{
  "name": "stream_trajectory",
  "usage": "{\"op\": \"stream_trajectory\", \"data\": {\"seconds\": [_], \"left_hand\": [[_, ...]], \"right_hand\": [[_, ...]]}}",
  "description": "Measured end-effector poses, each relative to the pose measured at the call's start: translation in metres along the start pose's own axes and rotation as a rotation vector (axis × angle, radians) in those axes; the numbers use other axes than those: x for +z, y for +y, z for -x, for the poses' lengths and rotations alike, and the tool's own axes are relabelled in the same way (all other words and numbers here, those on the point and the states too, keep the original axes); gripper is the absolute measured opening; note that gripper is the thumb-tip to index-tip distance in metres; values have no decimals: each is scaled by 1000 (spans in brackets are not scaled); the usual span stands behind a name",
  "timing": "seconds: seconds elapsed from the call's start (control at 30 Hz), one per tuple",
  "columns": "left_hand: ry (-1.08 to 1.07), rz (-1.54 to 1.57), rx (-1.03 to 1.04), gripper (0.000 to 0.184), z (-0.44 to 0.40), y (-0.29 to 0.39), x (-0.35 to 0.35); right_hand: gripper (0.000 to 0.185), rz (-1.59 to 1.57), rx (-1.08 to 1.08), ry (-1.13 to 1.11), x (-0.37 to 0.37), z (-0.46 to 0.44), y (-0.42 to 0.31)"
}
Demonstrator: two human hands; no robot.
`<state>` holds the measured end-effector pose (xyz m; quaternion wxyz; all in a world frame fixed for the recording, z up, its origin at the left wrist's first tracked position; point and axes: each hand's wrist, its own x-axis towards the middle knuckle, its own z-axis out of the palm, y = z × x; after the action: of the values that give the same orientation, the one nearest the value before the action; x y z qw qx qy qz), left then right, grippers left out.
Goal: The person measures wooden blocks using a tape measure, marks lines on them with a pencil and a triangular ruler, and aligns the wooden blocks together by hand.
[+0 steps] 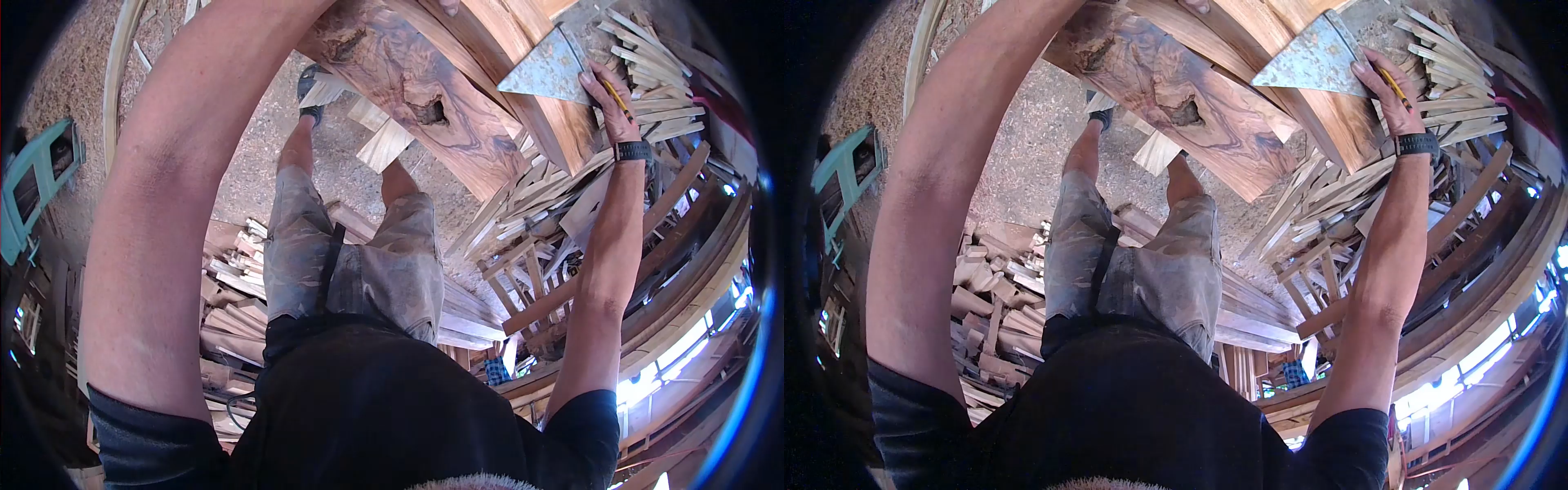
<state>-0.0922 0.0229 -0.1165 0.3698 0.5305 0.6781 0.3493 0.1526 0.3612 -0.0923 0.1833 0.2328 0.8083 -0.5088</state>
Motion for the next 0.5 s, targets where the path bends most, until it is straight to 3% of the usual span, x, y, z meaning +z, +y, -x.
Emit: {"op": "stream_trajectory", "data": {"seconds": [0.3,0.5], "left_hand": [[2,-75,-2,103,1,2,-1],[70,-162,80,102,7,2,3]], "right_hand": [[49,222,-306,93,27,4,-14],[46,207,-296,152,40,15,-13]]}}
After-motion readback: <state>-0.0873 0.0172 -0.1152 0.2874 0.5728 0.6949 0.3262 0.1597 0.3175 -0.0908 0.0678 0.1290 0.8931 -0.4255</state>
